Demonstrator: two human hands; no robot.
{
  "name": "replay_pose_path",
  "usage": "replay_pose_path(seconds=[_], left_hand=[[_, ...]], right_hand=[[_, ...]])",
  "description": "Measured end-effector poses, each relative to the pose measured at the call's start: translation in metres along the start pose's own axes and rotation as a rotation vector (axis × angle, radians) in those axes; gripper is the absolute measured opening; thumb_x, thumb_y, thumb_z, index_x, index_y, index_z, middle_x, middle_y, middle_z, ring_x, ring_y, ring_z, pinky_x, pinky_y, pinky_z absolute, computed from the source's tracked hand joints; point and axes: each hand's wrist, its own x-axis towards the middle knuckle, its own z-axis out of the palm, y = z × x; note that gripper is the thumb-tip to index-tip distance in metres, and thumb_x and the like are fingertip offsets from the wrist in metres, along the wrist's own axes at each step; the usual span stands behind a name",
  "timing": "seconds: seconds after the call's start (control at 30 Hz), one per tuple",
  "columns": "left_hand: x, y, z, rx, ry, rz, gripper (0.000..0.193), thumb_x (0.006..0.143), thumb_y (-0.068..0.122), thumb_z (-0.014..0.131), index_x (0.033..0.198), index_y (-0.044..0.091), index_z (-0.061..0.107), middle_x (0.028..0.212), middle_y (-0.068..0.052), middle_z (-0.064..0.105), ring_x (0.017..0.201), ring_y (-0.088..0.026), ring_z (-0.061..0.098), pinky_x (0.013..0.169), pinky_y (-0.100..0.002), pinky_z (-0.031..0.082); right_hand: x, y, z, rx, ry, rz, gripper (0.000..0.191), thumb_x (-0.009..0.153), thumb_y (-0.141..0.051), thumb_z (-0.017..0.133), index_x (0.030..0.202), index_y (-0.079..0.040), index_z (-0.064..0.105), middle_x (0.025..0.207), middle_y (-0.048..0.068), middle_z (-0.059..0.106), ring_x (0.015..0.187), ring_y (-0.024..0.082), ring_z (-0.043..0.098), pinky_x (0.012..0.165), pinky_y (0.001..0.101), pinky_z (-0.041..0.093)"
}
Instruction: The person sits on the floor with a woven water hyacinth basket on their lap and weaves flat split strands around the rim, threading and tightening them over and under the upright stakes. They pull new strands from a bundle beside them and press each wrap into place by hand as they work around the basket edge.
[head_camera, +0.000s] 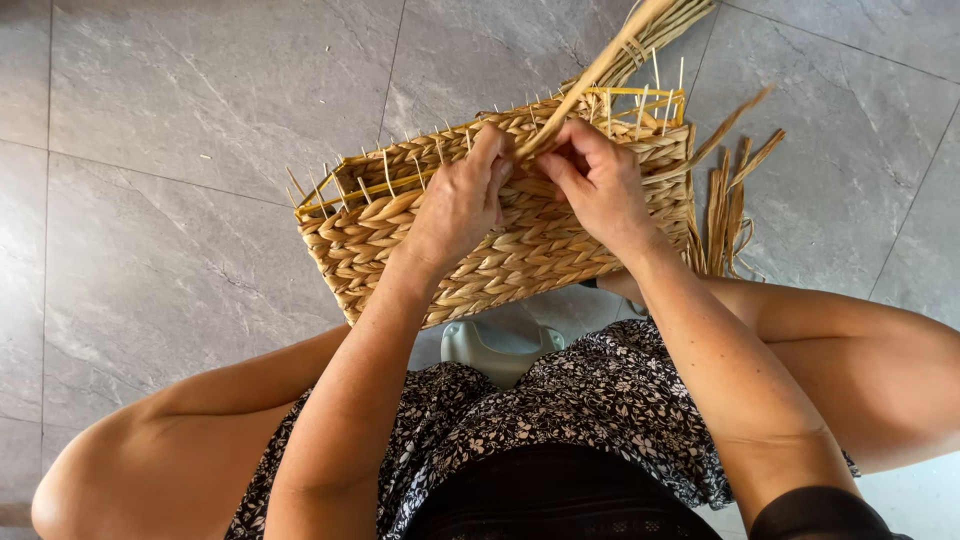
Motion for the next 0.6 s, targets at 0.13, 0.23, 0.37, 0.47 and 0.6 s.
replay_pose_path(seconds=[0.13,0.23,0.37,0.47,0.6], left_hand=[[0.014,0.001,0.014,0.396,-0.046,0.040,0.021,0.097,0.000,0.056,0.113,0.009,0.045,0.086,-0.017,0.074,0.069,-0.034,0.075,0.056,-0.045,0.059],[0.017,0.003,0.019,0.478,0.044,0.134,0.022,0.090,0.005,0.064,0.107,0.010,0.050,0.091,-0.017,0.075,0.069,-0.037,0.074,0.054,-0.048,0.060],[0.011,0.004,0.006,0.184,0.045,0.162,0.015,0.102,0.003,0.059,0.116,0.009,0.060,0.099,-0.012,0.078,0.074,-0.028,0.078,0.060,-0.039,0.063],[0.005,0.008,0.001,-0.041,0.070,0.114,0.016,0.101,0.008,0.065,0.117,0.009,0.068,0.097,-0.008,0.079,0.074,-0.021,0.079,0.062,-0.033,0.064],[0.004,0.011,0.007,-0.216,0.090,-0.129,0.013,0.101,0.010,0.065,0.109,0.008,0.075,0.096,-0.005,0.081,0.061,-0.012,0.075,0.051,-0.026,0.063]], right_hand=[[-0.013,-0.007,-0.006,-0.115,0.012,-0.179,0.017,0.098,-0.003,0.074,0.110,-0.011,0.066,0.101,0.000,0.075,0.090,0.013,0.072,0.078,0.0274,0.060],[-0.007,-0.013,-0.018,-0.438,0.046,-0.411,0.025,0.091,-0.015,0.081,0.109,-0.012,0.064,0.107,0.003,0.073,0.098,0.017,0.070,0.084,0.0312,0.059],[-0.002,-0.018,-0.043,-0.678,-0.032,-0.241,0.035,0.085,-0.028,0.087,0.107,-0.013,0.063,0.095,-0.002,0.071,0.091,0.018,0.066,0.072,0.0350,0.055],[0.004,-0.014,-0.050,-0.764,-0.091,-0.207,0.029,0.088,-0.030,0.085,0.107,-0.017,0.066,0.091,-0.005,0.072,0.086,0.016,0.065,0.068,0.0338,0.053],[0.008,-0.003,-0.046,-0.757,-0.163,-0.172,0.017,0.094,-0.030,0.083,0.096,-0.019,0.070,0.088,-0.006,0.072,0.082,0.015,0.064,0.065,0.0341,0.052]])
